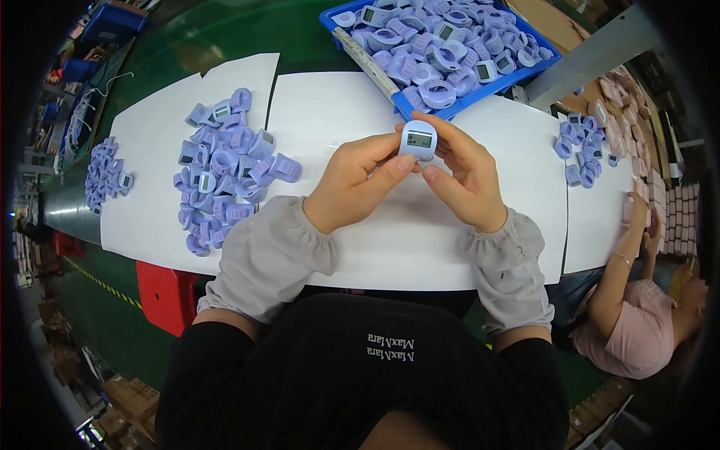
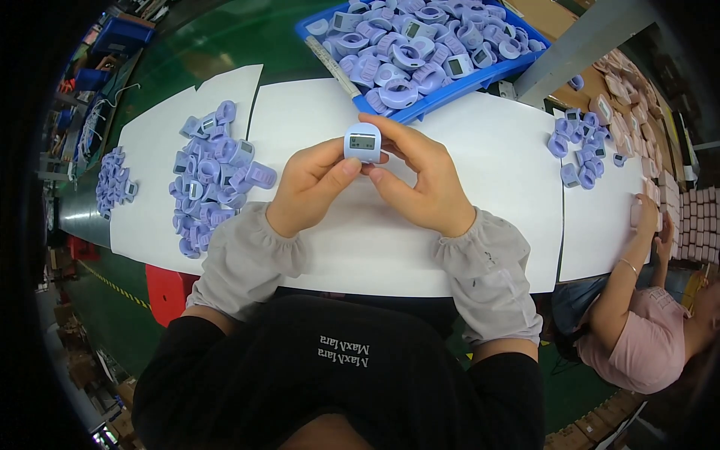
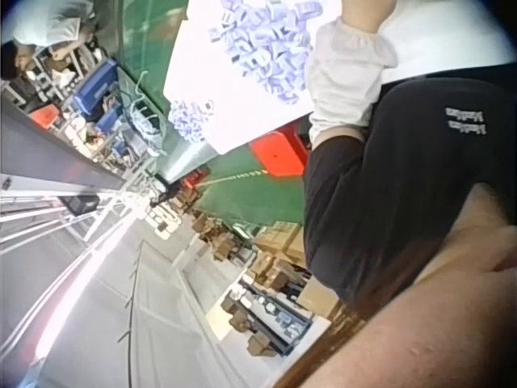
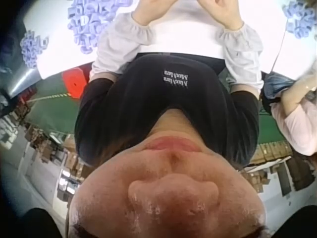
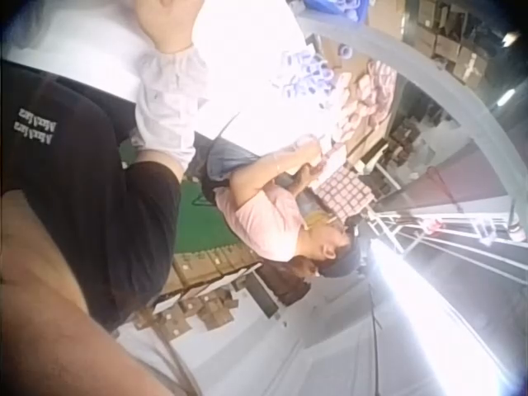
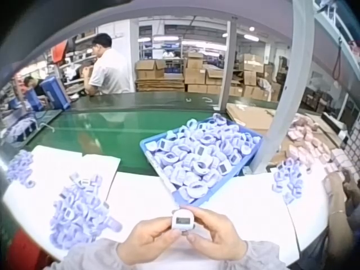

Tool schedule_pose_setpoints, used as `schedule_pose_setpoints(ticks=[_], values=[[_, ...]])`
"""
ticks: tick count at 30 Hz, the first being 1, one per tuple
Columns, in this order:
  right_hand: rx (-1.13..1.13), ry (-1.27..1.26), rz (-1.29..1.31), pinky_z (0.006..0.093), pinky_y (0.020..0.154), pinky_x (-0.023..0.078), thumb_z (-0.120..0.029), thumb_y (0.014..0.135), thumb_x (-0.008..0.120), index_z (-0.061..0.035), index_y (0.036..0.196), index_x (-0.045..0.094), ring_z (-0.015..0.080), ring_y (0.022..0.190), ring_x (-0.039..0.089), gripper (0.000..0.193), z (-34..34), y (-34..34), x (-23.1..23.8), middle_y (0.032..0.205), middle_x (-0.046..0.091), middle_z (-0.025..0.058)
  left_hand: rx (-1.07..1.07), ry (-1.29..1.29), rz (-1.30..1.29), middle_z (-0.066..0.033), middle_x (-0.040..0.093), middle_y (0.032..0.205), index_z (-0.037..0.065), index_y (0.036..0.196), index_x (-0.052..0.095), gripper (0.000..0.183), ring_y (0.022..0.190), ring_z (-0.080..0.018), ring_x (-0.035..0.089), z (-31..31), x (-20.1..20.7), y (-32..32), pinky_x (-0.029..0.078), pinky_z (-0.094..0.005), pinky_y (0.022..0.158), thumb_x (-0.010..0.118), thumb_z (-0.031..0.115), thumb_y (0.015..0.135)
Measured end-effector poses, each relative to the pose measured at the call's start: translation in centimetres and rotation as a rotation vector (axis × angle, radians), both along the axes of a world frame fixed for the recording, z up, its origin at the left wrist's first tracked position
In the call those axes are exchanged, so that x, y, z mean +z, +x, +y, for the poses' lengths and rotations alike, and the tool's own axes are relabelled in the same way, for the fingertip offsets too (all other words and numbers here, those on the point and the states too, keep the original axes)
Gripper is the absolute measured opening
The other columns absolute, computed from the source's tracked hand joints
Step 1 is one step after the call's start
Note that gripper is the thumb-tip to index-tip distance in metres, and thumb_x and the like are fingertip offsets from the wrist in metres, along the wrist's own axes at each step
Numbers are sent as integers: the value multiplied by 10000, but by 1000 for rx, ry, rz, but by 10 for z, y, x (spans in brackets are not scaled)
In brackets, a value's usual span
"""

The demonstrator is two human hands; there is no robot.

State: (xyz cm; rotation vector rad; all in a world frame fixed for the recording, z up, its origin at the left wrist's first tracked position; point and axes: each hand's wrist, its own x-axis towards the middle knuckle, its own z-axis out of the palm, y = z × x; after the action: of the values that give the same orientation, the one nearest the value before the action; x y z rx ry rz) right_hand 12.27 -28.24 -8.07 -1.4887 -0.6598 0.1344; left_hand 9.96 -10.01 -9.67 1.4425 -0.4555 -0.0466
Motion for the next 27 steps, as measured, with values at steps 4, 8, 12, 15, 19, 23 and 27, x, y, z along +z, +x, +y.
schedule_pose_setpoints(ticks=[4,8,12,15,19,23,27], values=[[7,-9,-18,346,971,430,0,807,591,44,1310,468,210,1075,580,520,-1,1,0,1128,601,146,31,-9,-65,-71,638,905,-24,1088,602,237,798,-109,564,-3,-5,1,463,-259,722,535,153,945],[-16,-6,-26,343,964,435,-6,813,589,49,1305,472,210,1069,585,509,0,1,0,1135,601,153,19,43,-80,-69,635,897,-21,1085,600,234,779,-107,557,0,-4,2,459,-259,704,533,156,947],[-43,-17,-60,345,956,444,-11,818,590,56,1287,488,209,1049,596,485,0,2,-3,1121,613,153,16,38,-58,-62,633,891,-19,1082,600,229,765,-108,550,-1,-3,2,454,-258,689,528,154,951],[-61,-20,-40,344,948,453,-10,819,594,62,1262,508,214,1041,604,457,1,2,-2,1104,622,154,9,80,-64,-80,641,931,-28,1123,587,263,815,-123,581,1,-4,1,475,-265,735,503,165,965],[-95,-33,-46,338,938,461,-7,821,594,64,1241,522,216,1040,609,432,1,1,-2,1103,626,155,-15,-34,-10,-102,641,994,-41,1177,561,307,893,-146,604,-1,1,0,492,-280,804,472,179,982],[-85,-43,-35,336,936,463,-4,826,587,65,1218,534,219,1041,612,401,1,2,-3,1103,627,156,-38,-14,-36,-114,635,1038,-49,1208,542,331,944,-162,606,0,1,0,493,-293,849,444,184,994],[-1,-118,-100,373,909,518,37,866,543,82,1274,454,260,1106,564,420,-4,4,-3,1199,570,195,-37,-27,0,-112,636,1033,-51,1200,545,326,934,-162,606,0,0,0,488,-289,845,439,181,996]])
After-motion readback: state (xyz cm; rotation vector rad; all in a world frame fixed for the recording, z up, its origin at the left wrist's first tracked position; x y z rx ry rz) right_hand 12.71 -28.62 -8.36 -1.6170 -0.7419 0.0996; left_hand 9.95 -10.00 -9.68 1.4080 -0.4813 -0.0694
